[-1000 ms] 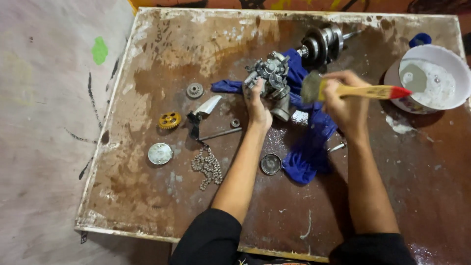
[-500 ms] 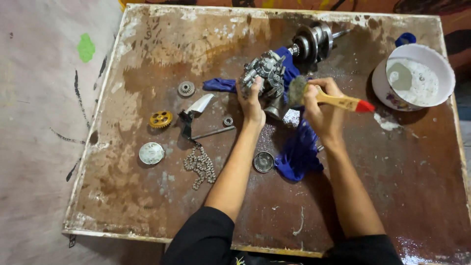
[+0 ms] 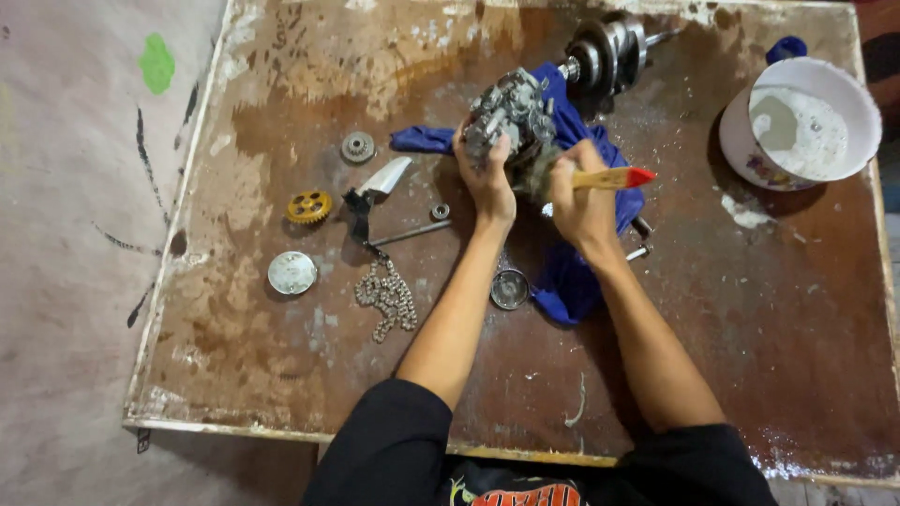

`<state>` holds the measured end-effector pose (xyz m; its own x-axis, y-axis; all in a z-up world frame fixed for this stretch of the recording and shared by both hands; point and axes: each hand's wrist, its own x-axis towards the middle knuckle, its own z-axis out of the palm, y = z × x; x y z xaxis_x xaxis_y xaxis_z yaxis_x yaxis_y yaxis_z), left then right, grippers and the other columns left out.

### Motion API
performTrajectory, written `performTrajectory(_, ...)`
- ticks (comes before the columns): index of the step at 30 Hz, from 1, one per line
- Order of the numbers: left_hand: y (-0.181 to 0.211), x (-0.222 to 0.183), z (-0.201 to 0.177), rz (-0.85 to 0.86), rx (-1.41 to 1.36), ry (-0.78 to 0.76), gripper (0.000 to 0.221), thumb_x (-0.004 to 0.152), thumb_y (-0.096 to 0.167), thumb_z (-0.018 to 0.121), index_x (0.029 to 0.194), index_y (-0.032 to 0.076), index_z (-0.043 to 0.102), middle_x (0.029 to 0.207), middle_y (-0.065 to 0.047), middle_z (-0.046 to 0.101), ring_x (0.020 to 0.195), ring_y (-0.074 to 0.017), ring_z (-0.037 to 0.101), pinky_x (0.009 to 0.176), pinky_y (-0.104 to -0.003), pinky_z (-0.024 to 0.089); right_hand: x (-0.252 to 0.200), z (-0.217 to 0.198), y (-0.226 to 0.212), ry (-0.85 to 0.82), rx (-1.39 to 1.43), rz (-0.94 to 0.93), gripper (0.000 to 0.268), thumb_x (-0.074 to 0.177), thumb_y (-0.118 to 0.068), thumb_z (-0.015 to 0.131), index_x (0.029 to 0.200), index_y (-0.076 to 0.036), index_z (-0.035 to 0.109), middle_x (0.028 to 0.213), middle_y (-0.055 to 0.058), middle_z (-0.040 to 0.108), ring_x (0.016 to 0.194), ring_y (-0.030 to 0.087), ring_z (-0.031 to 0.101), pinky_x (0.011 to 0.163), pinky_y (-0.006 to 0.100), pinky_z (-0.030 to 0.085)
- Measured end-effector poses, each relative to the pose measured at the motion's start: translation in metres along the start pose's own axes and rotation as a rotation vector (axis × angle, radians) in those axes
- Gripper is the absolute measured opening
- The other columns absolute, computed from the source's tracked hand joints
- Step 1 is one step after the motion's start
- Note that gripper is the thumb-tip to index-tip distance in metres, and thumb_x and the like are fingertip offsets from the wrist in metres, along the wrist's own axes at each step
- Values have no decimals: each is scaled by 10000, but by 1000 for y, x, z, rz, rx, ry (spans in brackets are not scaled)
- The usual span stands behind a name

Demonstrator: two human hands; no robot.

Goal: Cleaning and inspecting mechanical components of a carburetor using a brush and cleaning solution.

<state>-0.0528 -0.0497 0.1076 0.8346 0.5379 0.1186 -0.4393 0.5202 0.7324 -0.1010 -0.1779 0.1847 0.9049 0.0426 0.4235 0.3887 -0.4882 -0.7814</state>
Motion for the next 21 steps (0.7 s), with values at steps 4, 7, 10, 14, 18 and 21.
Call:
performTrajectory(4, 21, -3, 5, 97, 98, -88, 713, 891, 249, 732, 1488, 48, 399, 1275, -113, 595, 1148, -222, 599, 1036, -377, 504, 4, -28, 8, -180, -44, -25, 128, 990, -75, 538, 913, -5, 614, 799, 104, 636, 720, 165, 612, 639, 336, 509)
performTrajectory(7, 22, -4, 2, 53, 143, -64, 710, 875, 263, 730, 1473, 54, 409, 1264, -125, 597, 1146, -235, 601, 1041, -381, 508, 22, -32, -8, -26, 99, 174, 170, 1024, -116, 495, 914, -52, 607, 804, 52, 636, 678, 154, 612, 572, 322, 522)
performTrajectory(10, 14, 0, -1, 26, 87, -22, 699, 891, 270, 739, 1472, 49, 419, 1220, -131, 579, 1127, -238, 578, 1033, -389, 498, 17, -2, 1, 155, 134, 127, 179, 1071, -143, 487, 936, -57, 567, 813, 37, 603, 654, 153, 582, 540, 329, 502)
performTrajectory(14, 7, -2, -4, 2, 60, -25, 689, 889, 260, 731, 1464, 47, 417, 1322, -116, 579, 1230, -214, 559, 1099, -364, 446, 6, 9, 10, 101, 24, -50, 172, 1093, -118, 517, 956, -16, 547, 807, 73, 577, 696, 153, 562, 595, 345, 470)
performTrajectory(18, 3, 1, -5, 45, -31, -34, 685, 910, 227, 735, 1481, 39, 408, 1314, -132, 570, 1182, -231, 566, 1070, -395, 473, 13, -49, -2, -107, 54, 90, 164, 1031, -124, 575, 911, -21, 618, 811, 73, 620, 727, 147, 588, 635, 320, 487)
performTrajectory(21, 9, 1, -1, 11, -30, -70, 751, 882, 185, 775, 1504, 77, 370, 1325, -133, 561, 1191, -237, 567, 1060, -398, 492, 21, -115, 22, 30, -30, 207, 177, 1031, -140, 592, 919, -16, 650, 824, 66, 655, 730, 153, 622, 628, 329, 507)
